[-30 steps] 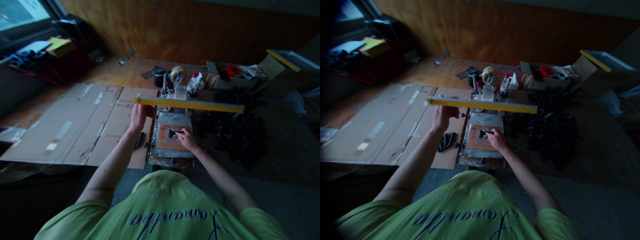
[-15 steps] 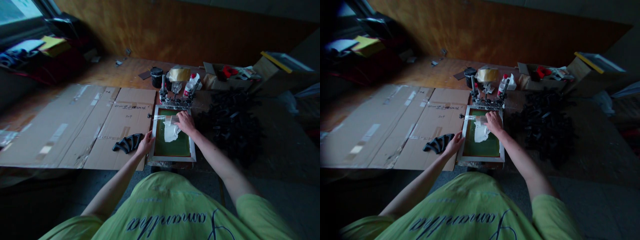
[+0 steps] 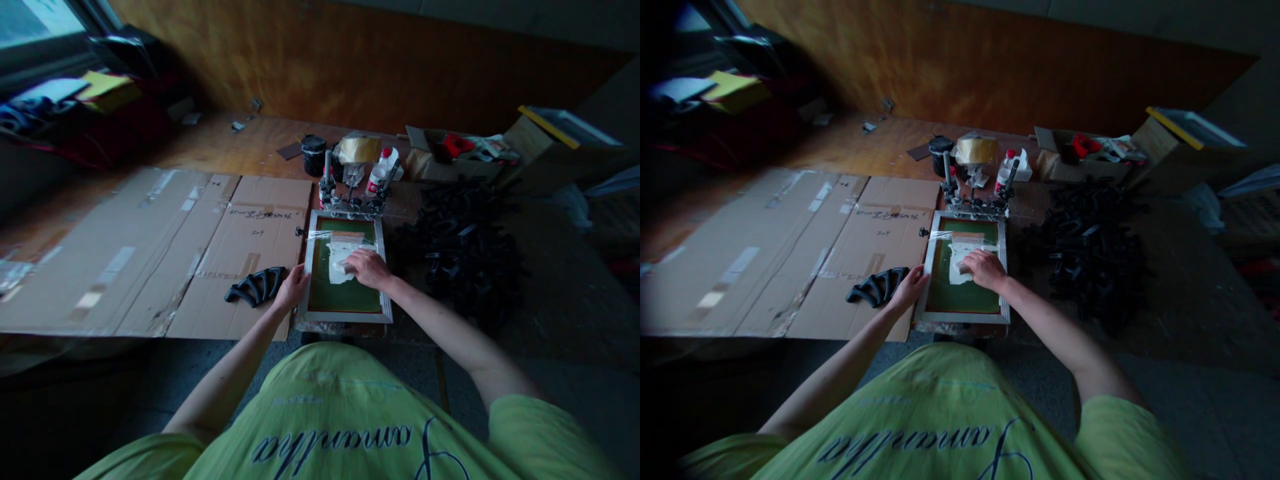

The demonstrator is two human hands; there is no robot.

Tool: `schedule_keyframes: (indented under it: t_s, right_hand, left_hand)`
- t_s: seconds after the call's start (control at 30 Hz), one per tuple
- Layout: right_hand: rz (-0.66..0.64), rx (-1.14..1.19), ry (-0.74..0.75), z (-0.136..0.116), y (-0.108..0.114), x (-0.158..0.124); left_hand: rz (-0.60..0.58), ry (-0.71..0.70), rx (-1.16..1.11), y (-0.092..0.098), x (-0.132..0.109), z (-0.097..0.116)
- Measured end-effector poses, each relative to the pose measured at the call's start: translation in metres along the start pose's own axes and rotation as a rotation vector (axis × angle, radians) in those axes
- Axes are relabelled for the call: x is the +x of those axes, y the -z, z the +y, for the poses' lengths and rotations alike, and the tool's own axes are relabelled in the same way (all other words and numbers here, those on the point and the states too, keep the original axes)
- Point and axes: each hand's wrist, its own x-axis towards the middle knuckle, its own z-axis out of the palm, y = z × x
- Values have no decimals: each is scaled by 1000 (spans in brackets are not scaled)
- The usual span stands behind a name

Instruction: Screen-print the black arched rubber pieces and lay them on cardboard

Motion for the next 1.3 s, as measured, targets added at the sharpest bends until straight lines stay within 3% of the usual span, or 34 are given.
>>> schedule_keyframes:
  t_s: [0.17, 0.33, 0.47, 0.57, 0.63, 0.73, 0.83, 0.9, 0.97, 1.0, 1.07, 1.13, 1.23, 1.3]
  right_hand:
    - [20, 80, 33, -7, -12, -9]
    - [198, 197, -219, 12, 13, 30]
    - [426, 234, -372, 64, 50, 50]
    - [663, 255, -534, 118, 62, 26]
    - [725, 248, -671, 138, 51, 2]
    - [512, 271, -727, 124, 6, -24]
    - [228, 203, -562, 74, -41, -29]
    - [141, 98, -510, 42, -58, -25]
    - [102, 45, -556, 17, -63, -20]
    - [101, 46, -597, 6, -62, -18]
    - [149, 77, -647, -17, -59, -16]
    - [211, 128, -545, -42, -59, -15]
    - [195, 214, -185, -59, -58, -17]
    - [187, 226, -95, -38, -53, -26]
  left_hand:
    - [-8, -15, -33, 1, -8, 10]
    - [-57, -42, -84, 11, -17, 28]
    - [-85, -163, -181, 24, -30, 64]
    - [-44, -293, -292, 30, -32, 106]
    - [-7, -409, -359, 31, -26, 137]
    - [-3, -522, -406, 30, -8, 179]
    - [1, -542, -441, 24, 5, 198]
    - [59, -527, -483, 14, 3, 188]
    - [35, -410, -490, -2, -11, 160]
    - [-30, -304, -471, -11, -22, 141]
    - [-315, 6, -374, -30, -44, 101]
    - [-405, 185, -406, -46, -63, 67]
    - [-281, 251, -596, -49, -72, 38]
    - [-151, 238, -639, -32, -65, 28]
